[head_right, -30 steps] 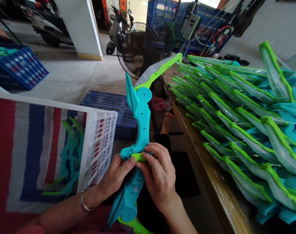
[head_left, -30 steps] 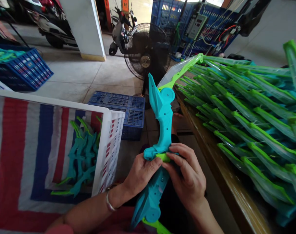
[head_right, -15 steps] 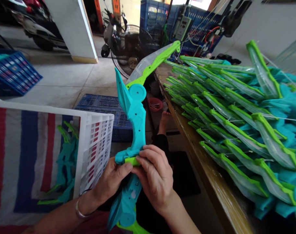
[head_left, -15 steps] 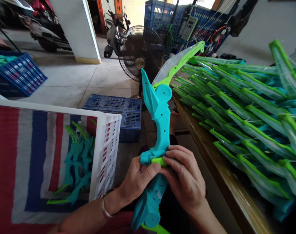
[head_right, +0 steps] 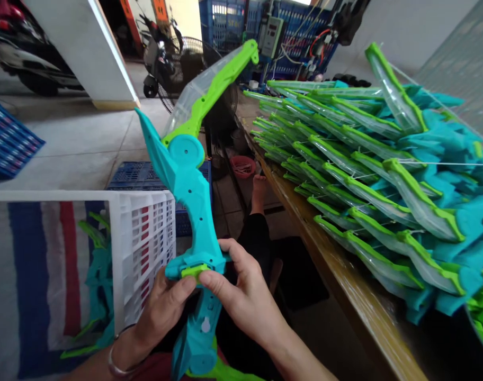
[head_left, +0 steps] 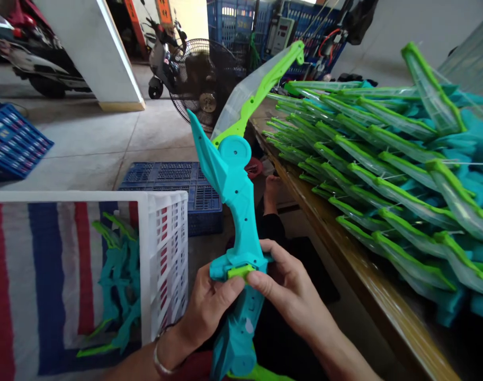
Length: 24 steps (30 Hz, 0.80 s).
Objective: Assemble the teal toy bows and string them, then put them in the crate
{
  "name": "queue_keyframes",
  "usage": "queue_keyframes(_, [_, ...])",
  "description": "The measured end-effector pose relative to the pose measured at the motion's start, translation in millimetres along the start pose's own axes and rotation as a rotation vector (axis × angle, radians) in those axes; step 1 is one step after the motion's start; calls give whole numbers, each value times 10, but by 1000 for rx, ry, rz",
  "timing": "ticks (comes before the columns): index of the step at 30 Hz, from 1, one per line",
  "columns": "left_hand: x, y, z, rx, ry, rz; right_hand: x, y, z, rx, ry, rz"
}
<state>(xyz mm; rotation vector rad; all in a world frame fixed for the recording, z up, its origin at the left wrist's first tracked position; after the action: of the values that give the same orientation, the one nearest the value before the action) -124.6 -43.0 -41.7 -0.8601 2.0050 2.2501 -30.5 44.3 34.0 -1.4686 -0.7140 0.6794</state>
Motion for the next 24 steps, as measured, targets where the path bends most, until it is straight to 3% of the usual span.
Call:
queue_keyframes(7, [-15, 55, -33, 1, 30, 91, -16, 10, -57, -13, 1, 39])
queue_keyframes(10, [-32, 48, -25, 27, 34, 85, -14, 39, -98, 6, 68, 48])
queue_keyframes(17, [-23, 32, -38, 77, 54, 85, 23, -67, -303, 362, 335, -232])
queue_keyframes(20, [-14, 56, -35, 71, 87, 107, -50, -136, -353, 486, 339, -396])
queue_keyframes(24, [-62, 33, -39, 69, 64, 101, -64, -154, -362, 490, 349, -428])
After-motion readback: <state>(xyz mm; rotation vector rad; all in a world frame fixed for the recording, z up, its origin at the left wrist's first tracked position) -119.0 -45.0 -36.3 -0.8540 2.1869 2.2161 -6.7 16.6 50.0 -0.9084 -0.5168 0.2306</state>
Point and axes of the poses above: each hand's wrist, its own z-axis towards the middle knuckle, its own x-axis out of the back of the hand, y = z × x, the point moved 9 cm from there along z, towards the middle knuckle, and after that the axes turned 2 degrees about z, right-handed, at the moved point
